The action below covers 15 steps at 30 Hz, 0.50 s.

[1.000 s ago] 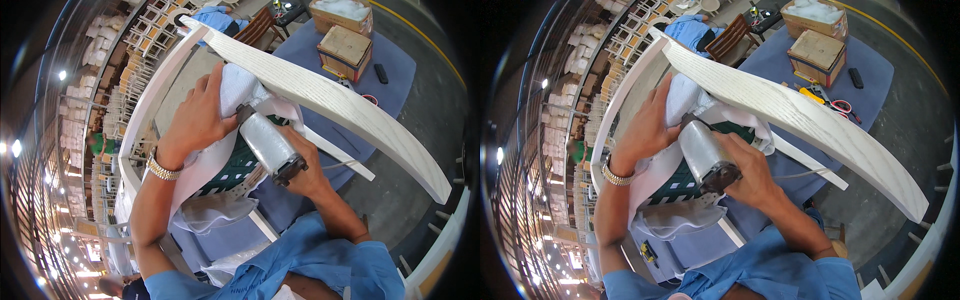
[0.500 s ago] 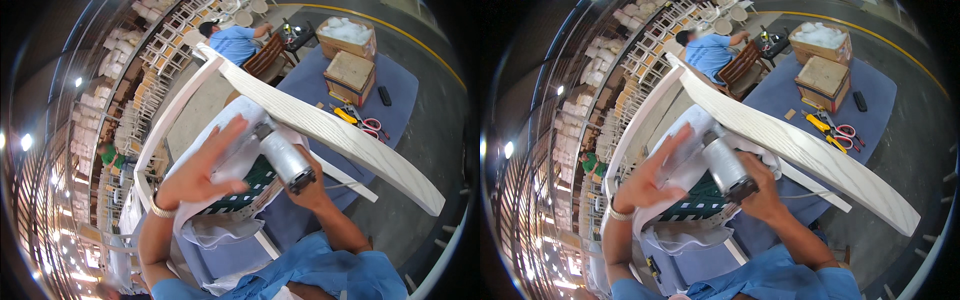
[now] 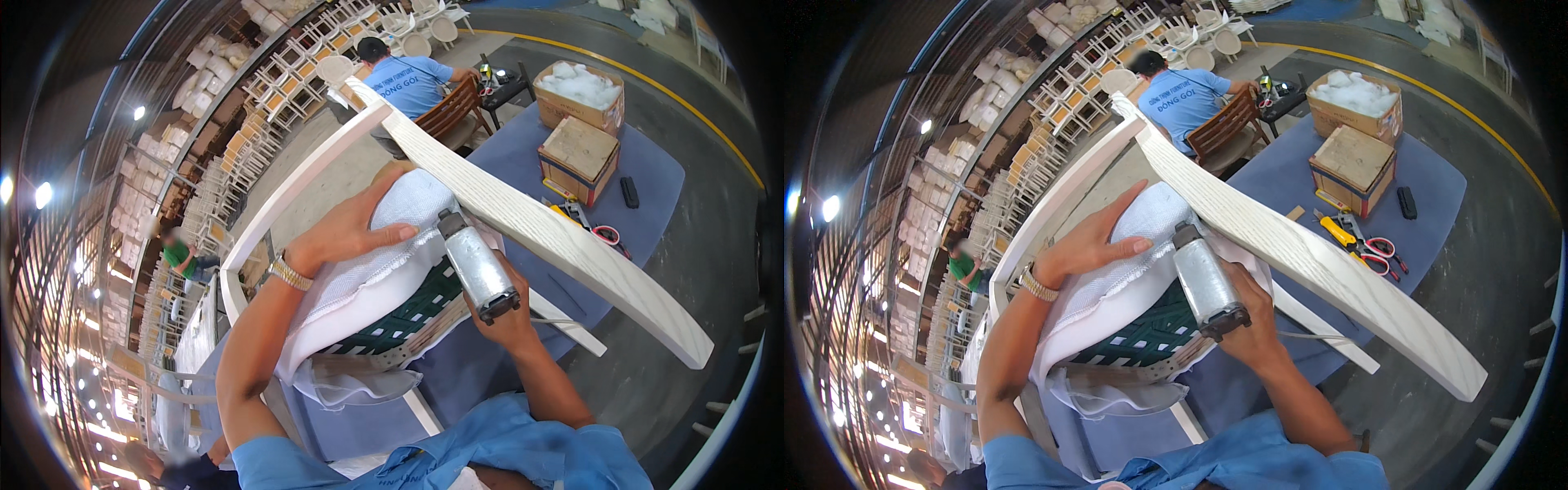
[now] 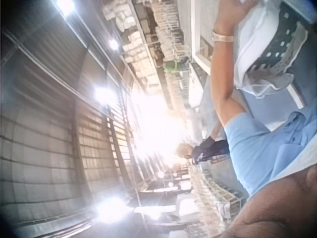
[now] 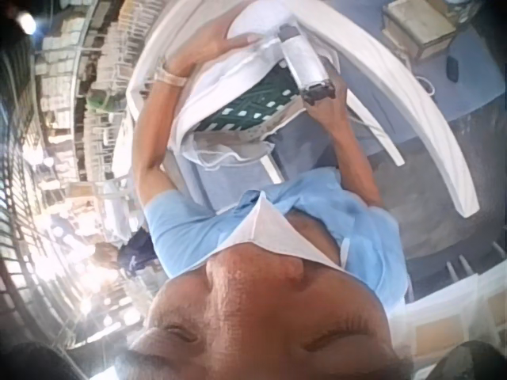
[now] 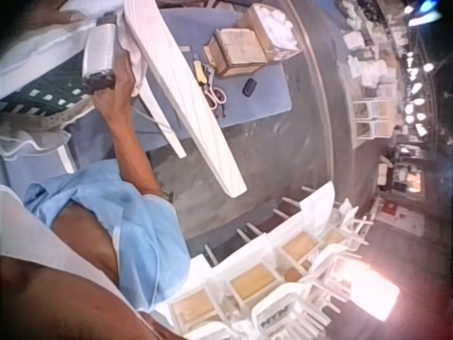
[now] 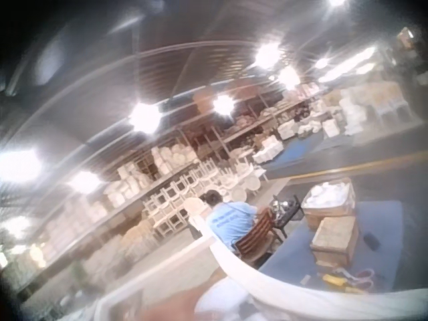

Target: The person is upholstering a white wooden chair. They pull a light blue fabric over the seat cushion, smooth it, and secure it to the underside of the chair frame using a pneumatic staple gun. They also use a utility knife to trim excess fabric.

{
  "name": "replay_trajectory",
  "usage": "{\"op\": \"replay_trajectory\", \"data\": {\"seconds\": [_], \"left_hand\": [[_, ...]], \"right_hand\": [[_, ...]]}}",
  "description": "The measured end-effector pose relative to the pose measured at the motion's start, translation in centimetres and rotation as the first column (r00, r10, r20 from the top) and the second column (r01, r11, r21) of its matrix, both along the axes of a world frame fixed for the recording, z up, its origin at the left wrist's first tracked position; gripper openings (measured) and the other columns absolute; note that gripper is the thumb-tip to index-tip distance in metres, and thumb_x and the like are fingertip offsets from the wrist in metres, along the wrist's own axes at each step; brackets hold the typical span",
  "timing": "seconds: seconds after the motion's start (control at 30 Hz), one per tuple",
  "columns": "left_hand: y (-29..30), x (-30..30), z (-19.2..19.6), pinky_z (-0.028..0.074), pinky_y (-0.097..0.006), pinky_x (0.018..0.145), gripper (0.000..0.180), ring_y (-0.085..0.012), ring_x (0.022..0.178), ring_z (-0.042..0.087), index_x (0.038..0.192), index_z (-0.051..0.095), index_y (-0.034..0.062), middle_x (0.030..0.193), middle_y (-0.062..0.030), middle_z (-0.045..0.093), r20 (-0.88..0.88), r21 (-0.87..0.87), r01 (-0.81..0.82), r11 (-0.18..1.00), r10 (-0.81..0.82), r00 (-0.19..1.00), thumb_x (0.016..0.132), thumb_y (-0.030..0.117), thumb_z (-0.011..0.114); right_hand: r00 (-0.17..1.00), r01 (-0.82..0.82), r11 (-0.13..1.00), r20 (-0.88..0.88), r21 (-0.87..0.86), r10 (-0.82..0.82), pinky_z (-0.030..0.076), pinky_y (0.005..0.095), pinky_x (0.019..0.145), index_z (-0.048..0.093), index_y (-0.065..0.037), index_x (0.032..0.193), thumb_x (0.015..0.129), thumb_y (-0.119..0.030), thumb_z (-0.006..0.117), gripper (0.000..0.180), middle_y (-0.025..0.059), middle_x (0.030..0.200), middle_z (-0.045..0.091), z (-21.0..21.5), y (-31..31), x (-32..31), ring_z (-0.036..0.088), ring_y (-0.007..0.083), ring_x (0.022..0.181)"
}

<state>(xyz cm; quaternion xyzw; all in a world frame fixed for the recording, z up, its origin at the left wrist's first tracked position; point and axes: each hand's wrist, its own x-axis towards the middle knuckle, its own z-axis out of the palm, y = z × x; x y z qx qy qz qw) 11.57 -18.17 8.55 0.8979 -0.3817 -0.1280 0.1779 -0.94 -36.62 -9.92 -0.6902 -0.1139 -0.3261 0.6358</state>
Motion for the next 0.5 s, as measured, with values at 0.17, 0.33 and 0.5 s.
{"op": "replay_trajectory", "data": {"seconds": [0.17, 0.33, 0.5], "left_hand": [[-0.2, -2.4, -0.7, 0.037, -0.046, 0.116, 0.102, -0.0467, 0.138, 0.046, 0.163, 0.017, 0.0060, 0.152, -0.0309, 0.041, 0.243, 0.247, -0.144, 0.958, 0.083, 0.966, 0.087, 0.047, 0.072], [-0.2, -3.5, -1.4, 0.039, -0.049, 0.115, 0.102, -0.0478, 0.138, 0.044, 0.163, 0.015, 0.0068, 0.153, -0.0306, 0.038, 0.340, 0.271, -0.181, 0.945, 0.082, 0.937, 0.082, 0.026, 0.074], [0.0, -3.2, -2.0, 0.046, -0.060, 0.103, 0.112, -0.0530, 0.127, 0.052, 0.164, 0.012, 0.0106, 0.153, -0.0293, 0.039, 0.408, 0.291, -0.183, 0.939, 0.051, 0.912, 0.076, 0.026, 0.081]], "right_hand": [[0.999, -0.041, 0.999, 0.010, 0.012, 0.041, 0.055, 0.0397, 0.091, 0.062, 0.003, 0.127, 0.073, -0.005, 0.081, 0.058, 0.0200, 0.115, 0.069, -0.2, 0.1, -0.6, 0.070, 0.0364, 0.104], [0.986, -0.152, 0.987, 0.058, -0.051, 0.155, 0.054, 0.0388, 0.093, 0.058, 0.004, 0.136, 0.069, -0.006, 0.085, 0.073, 0.0196, 0.120, 0.068, 0.4, 1.7, -2.0, 0.070, 0.0355, 0.107], [0.984, -0.178, 0.984, -0.016, -0.010, 0.178, 0.056, 0.0394, 0.086, 0.064, 0.003, 0.118, 0.067, 0.001, 0.076, 0.052, 0.0186, 0.114, 0.066, 1.3, 2.1, -2.5, 0.068, 0.0366, 0.101]]}}
